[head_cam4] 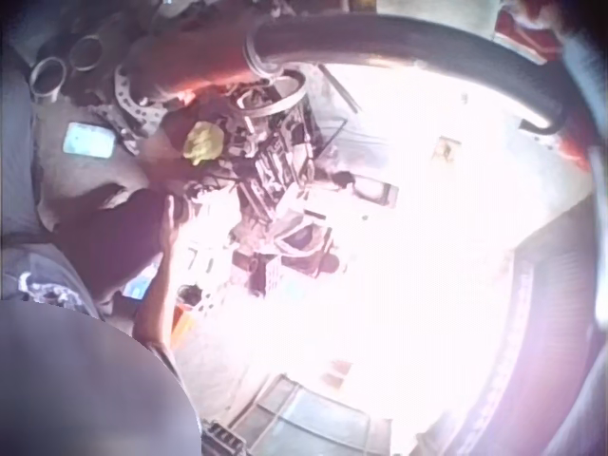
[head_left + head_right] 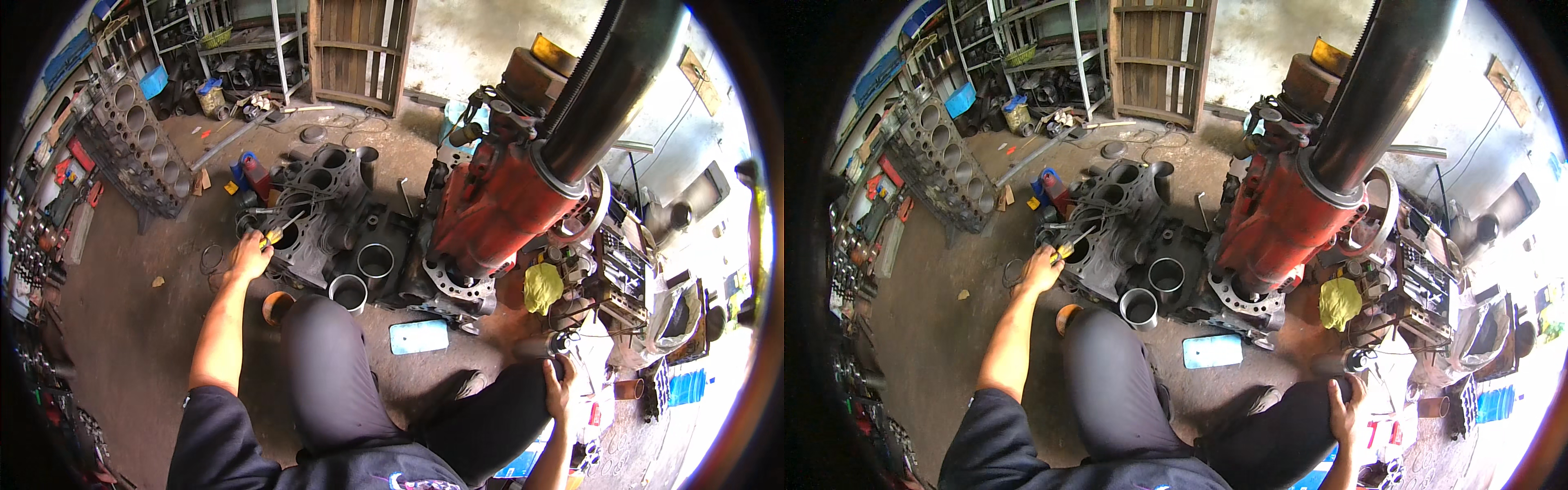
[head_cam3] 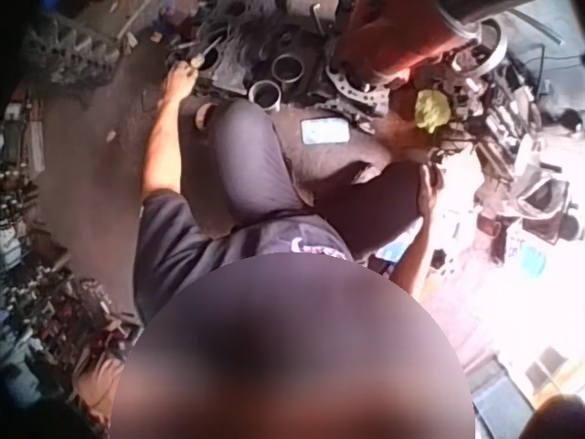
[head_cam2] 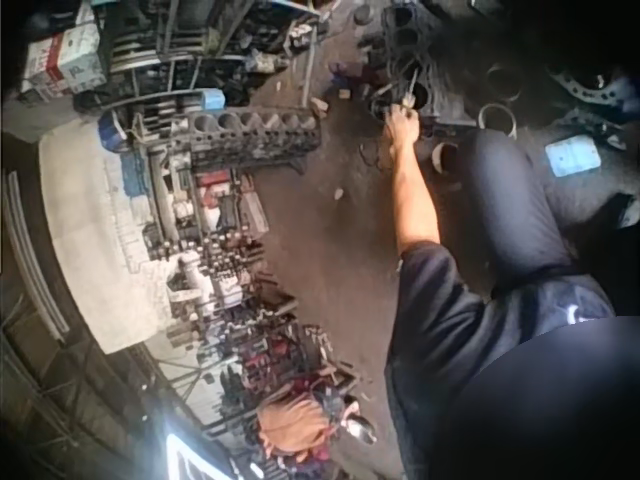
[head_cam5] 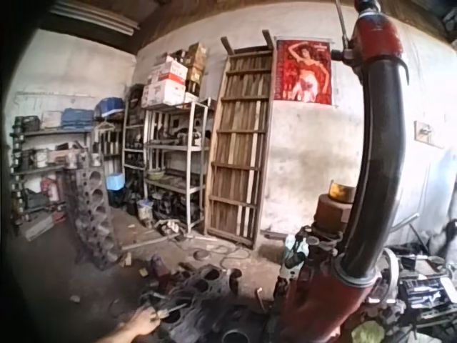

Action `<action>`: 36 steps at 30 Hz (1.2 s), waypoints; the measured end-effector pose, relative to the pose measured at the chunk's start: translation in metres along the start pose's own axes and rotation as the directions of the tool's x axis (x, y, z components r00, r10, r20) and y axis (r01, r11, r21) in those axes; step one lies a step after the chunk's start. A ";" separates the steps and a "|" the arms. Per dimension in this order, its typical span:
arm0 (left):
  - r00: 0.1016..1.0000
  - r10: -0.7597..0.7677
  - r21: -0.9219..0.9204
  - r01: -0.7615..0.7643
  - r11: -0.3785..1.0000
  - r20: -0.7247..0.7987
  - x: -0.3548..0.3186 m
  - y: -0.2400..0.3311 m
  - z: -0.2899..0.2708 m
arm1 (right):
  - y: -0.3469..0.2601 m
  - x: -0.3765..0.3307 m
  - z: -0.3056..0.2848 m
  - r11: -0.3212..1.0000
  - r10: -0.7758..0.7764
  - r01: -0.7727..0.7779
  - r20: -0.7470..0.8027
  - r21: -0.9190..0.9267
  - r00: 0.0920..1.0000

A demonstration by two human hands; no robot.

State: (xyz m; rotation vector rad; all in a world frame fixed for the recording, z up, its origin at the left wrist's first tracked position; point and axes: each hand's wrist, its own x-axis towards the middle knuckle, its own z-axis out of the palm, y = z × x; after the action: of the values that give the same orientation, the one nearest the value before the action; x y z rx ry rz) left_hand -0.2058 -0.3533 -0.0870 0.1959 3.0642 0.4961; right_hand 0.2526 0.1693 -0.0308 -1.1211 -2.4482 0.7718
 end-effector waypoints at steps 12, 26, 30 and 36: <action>0.976 0.066 -0.050 -0.078 0.996 -0.206 -0.002 -0.015 0.006 | -0.019 0.020 -0.022 0.897 0.223 -0.226 0.051 0.379 0.973; -0.021 0.661 0.382 -0.829 0.408 -0.750 -0.070 0.398 -0.442 | -0.239 0.274 -0.083 -0.599 -0.178 0.065 -0.212 0.798 0.961; 0.101 0.508 0.086 -0.940 0.331 -0.856 -0.087 0.538 -0.485 | -0.263 0.283 -0.102 -0.598 -0.444 -0.074 -0.252 0.798 0.860; 0.172 0.251 -0.004 -0.832 0.554 -0.953 -0.066 0.637 -0.496 | -0.245 0.282 -0.100 -0.589 -0.444 -0.061 -0.260 0.806 0.857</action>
State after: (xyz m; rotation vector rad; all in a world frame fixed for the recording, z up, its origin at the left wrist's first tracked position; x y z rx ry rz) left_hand -0.0899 0.0829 0.5861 1.6974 3.2771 2.1872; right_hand -0.0189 0.2878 0.2178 0.5425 -0.6431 2.2809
